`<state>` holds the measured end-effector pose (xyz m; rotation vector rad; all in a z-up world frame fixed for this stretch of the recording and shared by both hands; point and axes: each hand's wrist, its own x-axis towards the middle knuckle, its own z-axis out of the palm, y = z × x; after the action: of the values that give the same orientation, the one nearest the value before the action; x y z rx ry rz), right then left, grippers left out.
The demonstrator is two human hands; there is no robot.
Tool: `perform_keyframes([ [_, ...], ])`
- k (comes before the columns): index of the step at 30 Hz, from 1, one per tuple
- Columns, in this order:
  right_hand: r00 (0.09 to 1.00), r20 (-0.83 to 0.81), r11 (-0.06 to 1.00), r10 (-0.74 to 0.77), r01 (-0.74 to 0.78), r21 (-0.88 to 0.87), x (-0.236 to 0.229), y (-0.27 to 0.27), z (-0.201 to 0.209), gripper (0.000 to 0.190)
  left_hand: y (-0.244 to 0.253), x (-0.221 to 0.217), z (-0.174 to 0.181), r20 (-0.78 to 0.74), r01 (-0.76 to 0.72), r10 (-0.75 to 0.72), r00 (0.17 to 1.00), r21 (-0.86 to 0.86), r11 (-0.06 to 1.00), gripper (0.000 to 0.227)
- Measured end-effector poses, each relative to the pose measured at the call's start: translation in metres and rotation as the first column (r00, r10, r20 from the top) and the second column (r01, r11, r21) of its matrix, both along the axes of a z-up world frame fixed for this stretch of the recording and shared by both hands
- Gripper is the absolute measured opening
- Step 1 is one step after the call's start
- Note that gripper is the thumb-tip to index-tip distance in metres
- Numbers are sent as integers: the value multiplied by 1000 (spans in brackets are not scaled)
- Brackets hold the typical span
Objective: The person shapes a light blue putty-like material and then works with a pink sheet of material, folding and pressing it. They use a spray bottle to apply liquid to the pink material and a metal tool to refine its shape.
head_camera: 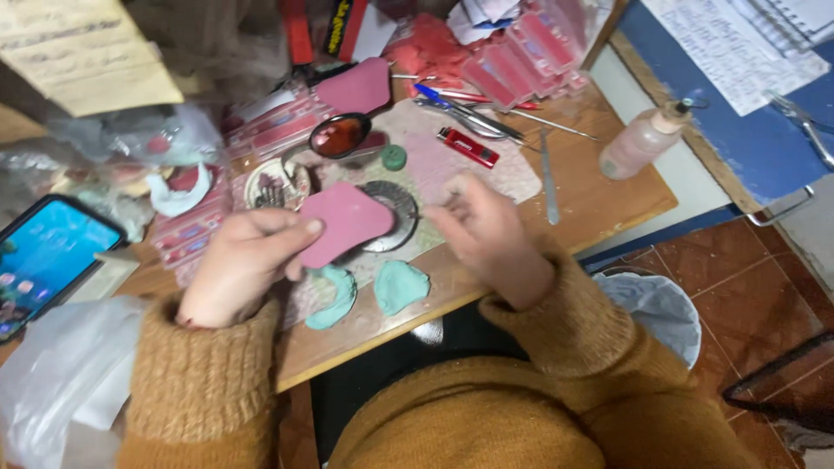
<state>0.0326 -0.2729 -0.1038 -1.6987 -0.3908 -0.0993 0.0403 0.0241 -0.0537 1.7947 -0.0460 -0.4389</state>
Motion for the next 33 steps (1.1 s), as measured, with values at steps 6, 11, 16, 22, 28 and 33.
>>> perform_keyframes([
  [6,649,638,563,-415,734,-380,5,-75,17,11,0,-2,7,-59,-146,142,988,-63,987,21],
  [11,786,556,473,-271,611,-635,24,-91,21,17,-2,-1,7,37,-86,85,996,18,996,22],
  [16,882,443,343,-162,471,-812,25,-109,18,12,-4,-5,10,78,-98,96,992,24,995,22],
  [22,929,365,140,-61,370,-919,29,-118,9,9,-5,-7,13,122,-70,67,990,18,997,23],
  [28,938,335,147,-88,345,-927,27,-110,23,11,-7,-7,16,145,-39,32,989,49,998,25],
  [33,875,463,366,141,388,-846,34,-57,53,21,-7,-7,13,154,-18,15,988,18,1000,26],
])
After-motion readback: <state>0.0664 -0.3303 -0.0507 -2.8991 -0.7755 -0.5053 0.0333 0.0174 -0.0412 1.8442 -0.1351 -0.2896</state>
